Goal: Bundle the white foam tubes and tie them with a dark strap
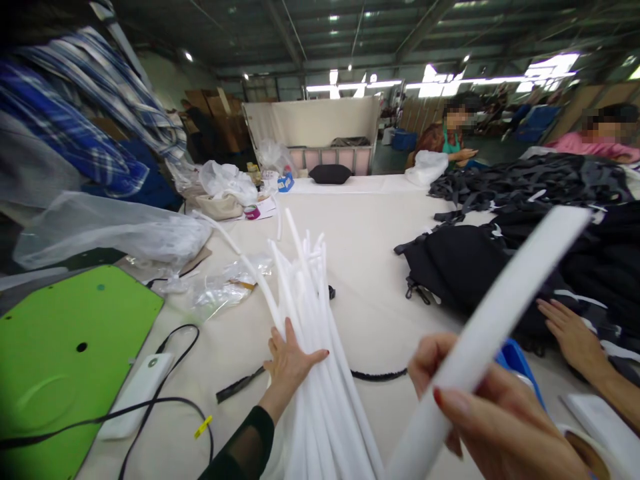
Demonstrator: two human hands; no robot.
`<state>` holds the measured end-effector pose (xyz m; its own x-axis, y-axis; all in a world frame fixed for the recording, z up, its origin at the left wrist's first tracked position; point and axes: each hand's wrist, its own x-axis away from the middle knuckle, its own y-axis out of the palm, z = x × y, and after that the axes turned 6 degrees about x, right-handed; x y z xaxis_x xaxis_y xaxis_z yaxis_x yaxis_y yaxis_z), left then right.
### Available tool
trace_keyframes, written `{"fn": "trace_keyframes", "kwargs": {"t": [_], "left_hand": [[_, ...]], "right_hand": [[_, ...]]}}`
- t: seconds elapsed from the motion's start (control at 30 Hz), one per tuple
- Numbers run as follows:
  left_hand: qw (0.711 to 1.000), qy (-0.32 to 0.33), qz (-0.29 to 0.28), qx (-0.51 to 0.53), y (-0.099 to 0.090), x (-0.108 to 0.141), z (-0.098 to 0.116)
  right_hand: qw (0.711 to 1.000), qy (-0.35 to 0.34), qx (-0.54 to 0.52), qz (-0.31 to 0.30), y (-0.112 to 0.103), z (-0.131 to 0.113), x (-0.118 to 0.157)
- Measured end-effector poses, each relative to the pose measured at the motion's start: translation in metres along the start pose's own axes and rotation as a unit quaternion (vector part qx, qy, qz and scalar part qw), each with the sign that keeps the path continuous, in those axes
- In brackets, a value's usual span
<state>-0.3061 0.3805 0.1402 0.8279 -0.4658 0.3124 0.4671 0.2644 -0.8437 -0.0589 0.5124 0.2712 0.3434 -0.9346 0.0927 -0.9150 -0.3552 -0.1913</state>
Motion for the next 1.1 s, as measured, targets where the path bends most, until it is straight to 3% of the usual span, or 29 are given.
{"fn": "trace_keyframes", "kwargs": {"t": [0.07, 0.17, 0.3, 0.47, 0.57, 0.7, 0.8, 0.87, 0.97, 1.1], "left_hand": [[1.000, -0.001, -0.005, 0.008, -0.001, 0.000, 0.001], [1.000, 0.000, -0.005, 0.013, 0.000, -0.001, 0.002], [1.000, -0.002, -0.006, 0.020, 0.003, -0.003, 0.000], [0.998, -0.012, -0.035, 0.048, 0.003, -0.004, 0.000], [0.996, -0.024, -0.058, 0.071, -0.001, -0.006, 0.001], [0.992, -0.027, -0.085, 0.087, 0.003, -0.012, -0.004], [0.996, -0.006, -0.053, 0.069, 0.019, -0.017, -0.012], [0.997, 0.026, -0.024, 0.067, 0.030, -0.020, -0.017], [0.995, 0.053, -0.050, 0.068, 0.034, -0.022, -0.022], [0.988, 0.080, -0.118, 0.057, 0.021, -0.022, -0.026]], "right_hand": [[0.995, 0.031, -0.073, -0.067, 0.054, -0.026, 0.007], [0.990, -0.018, -0.084, -0.111, 0.116, -0.036, -0.030], [0.981, -0.058, 0.014, -0.184, 0.177, -0.012, -0.090], [0.973, -0.067, 0.136, -0.174, 0.235, 0.020, -0.124], [0.962, -0.066, 0.223, -0.141, 0.253, 0.035, -0.125], [0.950, -0.106, 0.273, -0.107, 0.256, 0.068, -0.086], [0.920, -0.204, 0.326, -0.079, 0.253, 0.104, -0.050], [0.906, -0.233, 0.346, -0.068, 0.252, 0.128, -0.038], [0.912, -0.193, 0.359, -0.049, 0.254, 0.149, -0.042], [0.925, -0.125, 0.356, -0.035, 0.256, 0.145, -0.050]]}}
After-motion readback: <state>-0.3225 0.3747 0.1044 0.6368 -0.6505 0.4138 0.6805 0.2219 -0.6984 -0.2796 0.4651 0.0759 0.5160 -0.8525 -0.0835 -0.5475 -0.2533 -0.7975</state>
